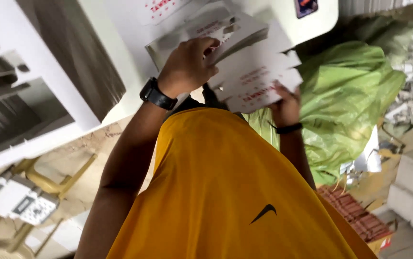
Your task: Folding flat cardboard templates into snack boxes and stacking them on a table.
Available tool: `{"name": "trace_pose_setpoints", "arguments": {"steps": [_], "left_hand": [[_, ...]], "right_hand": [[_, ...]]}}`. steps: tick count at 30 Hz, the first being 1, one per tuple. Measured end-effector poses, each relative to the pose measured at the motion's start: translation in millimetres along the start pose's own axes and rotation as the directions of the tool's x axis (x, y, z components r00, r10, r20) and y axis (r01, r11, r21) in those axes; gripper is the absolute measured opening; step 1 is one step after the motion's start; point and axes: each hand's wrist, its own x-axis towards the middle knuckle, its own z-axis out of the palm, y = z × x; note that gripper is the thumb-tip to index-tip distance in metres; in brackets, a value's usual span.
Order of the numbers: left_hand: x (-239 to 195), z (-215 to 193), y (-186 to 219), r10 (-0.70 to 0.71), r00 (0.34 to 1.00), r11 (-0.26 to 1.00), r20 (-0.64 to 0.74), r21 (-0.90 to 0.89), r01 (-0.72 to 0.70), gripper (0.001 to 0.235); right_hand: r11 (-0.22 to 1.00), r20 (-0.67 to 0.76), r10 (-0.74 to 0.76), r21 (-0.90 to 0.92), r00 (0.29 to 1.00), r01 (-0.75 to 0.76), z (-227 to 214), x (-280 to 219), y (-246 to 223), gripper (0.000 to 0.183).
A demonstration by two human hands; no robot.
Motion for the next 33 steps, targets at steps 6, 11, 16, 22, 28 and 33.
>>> {"name": "trace_pose_setpoints", "arguments": {"steps": [6, 11, 16, 22, 28, 33], "left_hand": [[-4.9, 58.8, -21.3, -0.031, 0.952, 1.000, 0.306, 0.010, 0.029, 0.089], [18.4, 59.2, 6.2, 0.317, 0.936, 0.891, 0.153, -0.387, -0.238, 0.062], [33.2, 29.6, 59.9, 0.454, 0.691, 0.486, 0.562, -0.807, 0.336, 0.084], [1.6, 36.7, 50.3, 0.211, 0.874, 0.530, 0.438, -0.802, 0.274, 0.029], [-27.1, 31.5, 35.6, -0.042, 0.986, 0.547, 0.164, -0.821, 0.160, 0.029], [-44.0, 30.5, 29.3, -0.058, 0.995, 0.470, 0.085, -0.877, 0.102, 0.048]], "right_hand": [[0.461, -0.304, 0.697, 0.884, 0.649, -0.081, -129.7, -47.9, -88.4, 0.039], [0.568, -0.373, 0.539, 0.823, 0.755, 0.001, -175.3, -79.7, -160.7, 0.046], [0.449, -0.239, 0.461, 0.893, 0.854, 0.008, -150.3, -56.6, -177.9, 0.060], [0.519, -0.029, 0.471, 0.818, 0.882, -0.250, -123.7, -14.4, -196.6, 0.030], [0.820, -0.152, 0.377, 0.514, 0.914, -0.253, -105.0, 4.1, -198.5, 0.062], [0.895, -0.208, 0.181, 0.441, 0.961, -0.073, -99.0, 18.9, -205.7, 0.026]]}}
